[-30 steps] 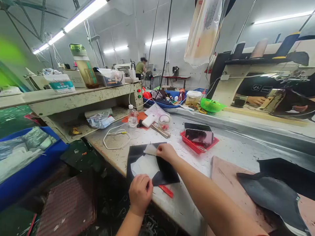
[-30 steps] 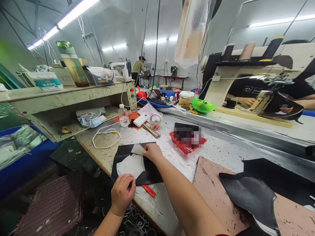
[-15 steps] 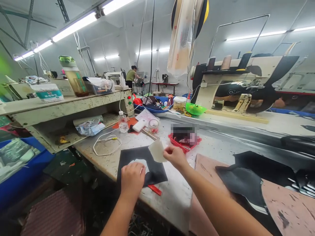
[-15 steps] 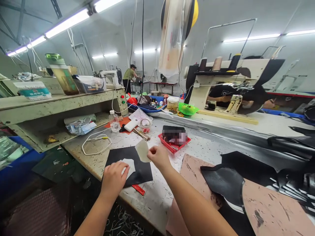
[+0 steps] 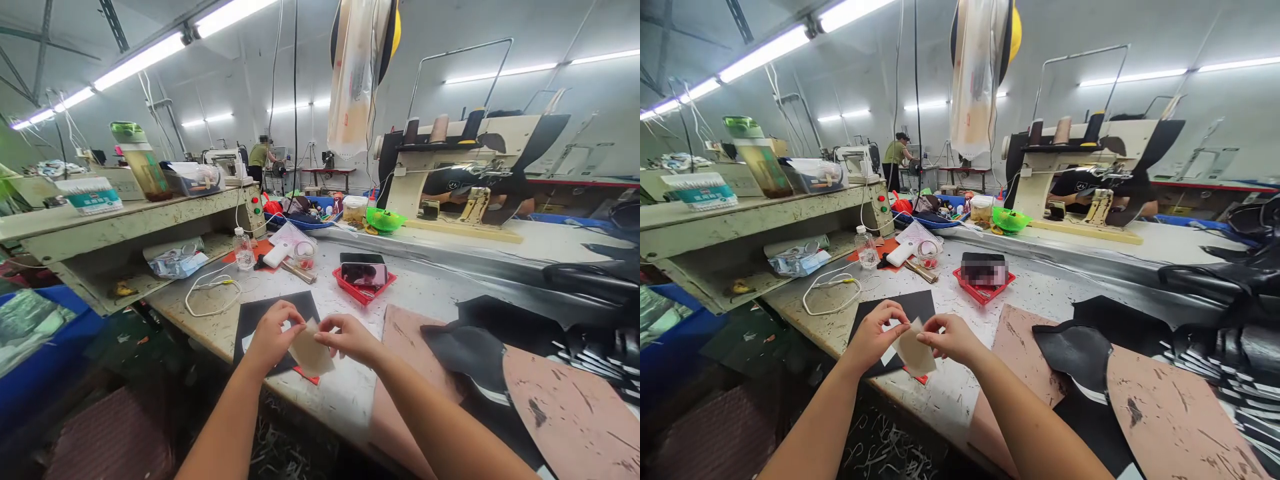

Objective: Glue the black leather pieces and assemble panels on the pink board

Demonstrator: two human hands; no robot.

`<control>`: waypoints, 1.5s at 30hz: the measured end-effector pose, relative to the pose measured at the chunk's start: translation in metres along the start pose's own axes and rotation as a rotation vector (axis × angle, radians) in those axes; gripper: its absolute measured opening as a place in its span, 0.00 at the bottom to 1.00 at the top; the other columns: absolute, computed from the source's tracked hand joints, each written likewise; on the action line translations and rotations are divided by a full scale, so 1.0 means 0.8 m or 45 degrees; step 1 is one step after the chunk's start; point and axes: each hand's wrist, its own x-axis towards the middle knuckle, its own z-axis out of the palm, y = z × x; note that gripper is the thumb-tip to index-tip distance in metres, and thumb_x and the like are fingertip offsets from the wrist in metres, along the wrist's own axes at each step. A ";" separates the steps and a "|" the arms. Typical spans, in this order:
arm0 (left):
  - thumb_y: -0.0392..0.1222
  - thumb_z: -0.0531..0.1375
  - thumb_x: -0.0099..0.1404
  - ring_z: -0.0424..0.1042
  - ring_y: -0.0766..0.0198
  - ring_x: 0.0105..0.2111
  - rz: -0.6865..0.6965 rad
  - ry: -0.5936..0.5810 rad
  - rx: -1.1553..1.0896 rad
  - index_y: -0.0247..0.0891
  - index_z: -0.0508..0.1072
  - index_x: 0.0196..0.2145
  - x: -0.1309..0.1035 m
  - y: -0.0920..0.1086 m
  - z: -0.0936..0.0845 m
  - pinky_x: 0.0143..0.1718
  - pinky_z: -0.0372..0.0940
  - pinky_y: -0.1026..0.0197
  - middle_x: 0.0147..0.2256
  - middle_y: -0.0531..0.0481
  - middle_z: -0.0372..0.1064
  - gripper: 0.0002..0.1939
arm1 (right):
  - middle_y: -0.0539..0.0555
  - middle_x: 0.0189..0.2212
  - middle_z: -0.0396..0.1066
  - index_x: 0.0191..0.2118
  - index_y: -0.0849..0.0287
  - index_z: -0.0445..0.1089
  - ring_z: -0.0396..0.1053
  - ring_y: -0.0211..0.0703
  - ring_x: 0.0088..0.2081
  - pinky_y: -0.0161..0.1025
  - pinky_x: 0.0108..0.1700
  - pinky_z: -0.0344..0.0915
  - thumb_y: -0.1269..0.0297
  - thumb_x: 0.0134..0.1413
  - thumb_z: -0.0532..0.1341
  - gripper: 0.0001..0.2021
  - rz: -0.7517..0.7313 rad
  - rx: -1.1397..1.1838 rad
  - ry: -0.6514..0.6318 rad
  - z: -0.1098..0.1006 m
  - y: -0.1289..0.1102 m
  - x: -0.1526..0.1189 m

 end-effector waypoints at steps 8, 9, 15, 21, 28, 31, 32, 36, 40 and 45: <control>0.41 0.60 0.55 0.65 0.64 0.34 0.151 -0.057 -0.187 0.39 0.73 0.23 -0.036 0.005 -0.008 0.39 0.63 0.62 0.31 0.48 0.63 0.06 | 0.45 0.13 0.58 0.18 0.60 0.64 0.54 0.31 0.16 0.30 0.17 0.49 0.52 0.27 0.67 0.17 -0.031 0.427 0.352 -0.027 0.018 0.005; 0.42 0.61 0.55 0.65 0.64 0.33 0.120 -0.006 -0.224 0.39 0.73 0.22 -0.047 -0.003 -0.014 0.38 0.63 0.63 0.31 0.49 0.63 0.07 | 0.46 0.14 0.59 0.19 0.59 0.63 0.56 0.32 0.16 0.31 0.18 0.50 0.50 0.29 0.66 0.18 -0.042 0.445 0.496 -0.038 0.024 0.009; 0.45 0.65 0.50 0.63 0.67 0.26 -0.214 0.537 -0.508 0.37 0.71 0.22 -0.111 -0.063 -0.034 0.26 0.62 0.67 0.25 0.51 0.63 0.10 | 0.53 0.30 0.70 0.37 0.58 0.68 0.67 0.44 0.31 0.37 0.28 0.61 0.51 0.41 0.58 0.18 -0.168 0.314 0.941 -0.063 0.039 0.047; 0.45 0.65 0.50 0.63 0.67 0.26 -0.339 0.546 -0.499 0.36 0.71 0.23 -0.117 -0.065 -0.026 0.26 0.63 0.67 0.26 0.51 0.64 0.10 | 0.59 0.42 0.71 0.44 0.58 0.71 0.64 0.49 0.47 0.45 0.51 0.56 0.73 0.52 0.52 0.16 -0.569 -0.846 0.308 0.022 0.034 0.084; 0.37 0.60 0.56 0.67 0.64 0.33 -0.087 0.273 -0.462 0.38 0.70 0.26 -0.121 -0.045 -0.039 0.35 0.66 0.65 0.31 0.49 0.65 0.02 | 0.58 0.45 0.70 0.40 0.59 0.72 0.65 0.49 0.47 0.44 0.48 0.60 0.74 0.43 0.58 0.15 -0.514 -0.674 0.057 0.064 0.035 0.056; 0.34 0.59 0.56 0.67 0.64 0.33 -0.045 0.187 -0.485 0.39 0.70 0.26 -0.122 -0.037 -0.034 0.34 0.66 0.65 0.32 0.48 0.66 0.02 | 0.53 0.33 0.73 0.33 0.59 0.73 0.69 0.44 0.36 0.38 0.38 0.64 0.67 0.42 0.58 0.09 -0.203 -0.037 -0.101 0.055 0.016 0.035; 0.33 0.58 0.55 0.67 0.64 0.33 -0.025 0.172 -0.489 0.39 0.70 0.26 -0.121 -0.034 -0.032 0.33 0.66 0.65 0.32 0.49 0.66 0.03 | 0.51 0.29 0.72 0.30 0.60 0.72 0.69 0.41 0.31 0.36 0.33 0.63 0.65 0.41 0.59 0.08 -0.106 0.130 -0.151 0.050 0.009 0.028; 0.31 0.57 0.54 0.68 0.64 0.32 0.033 0.143 -0.443 0.39 0.70 0.26 -0.120 -0.026 -0.028 0.31 0.66 0.66 0.31 0.49 0.67 0.05 | 0.49 0.20 0.67 0.26 0.61 0.70 0.63 0.34 0.21 0.31 0.22 0.56 0.54 0.39 0.59 0.14 0.201 0.536 -0.191 0.021 -0.009 0.003; 0.30 0.57 0.54 0.69 0.63 0.32 0.073 0.112 -0.315 0.39 0.70 0.25 -0.120 -0.018 -0.030 0.30 0.66 0.65 0.31 0.48 0.68 0.06 | 0.46 0.13 0.62 0.18 0.59 0.61 0.57 0.32 0.16 0.30 0.20 0.52 0.57 0.32 0.62 0.12 0.297 0.237 -0.287 -0.004 -0.015 -0.027; 0.31 0.58 0.56 0.71 0.65 0.30 0.184 -0.159 -0.273 0.40 0.72 0.24 -0.122 0.006 -0.024 0.31 0.68 0.65 0.29 0.48 0.70 0.07 | 0.44 0.13 0.59 0.17 0.57 0.57 0.56 0.32 0.18 0.31 0.21 0.51 0.59 0.30 0.62 0.12 0.357 -0.018 -0.166 -0.012 -0.019 -0.095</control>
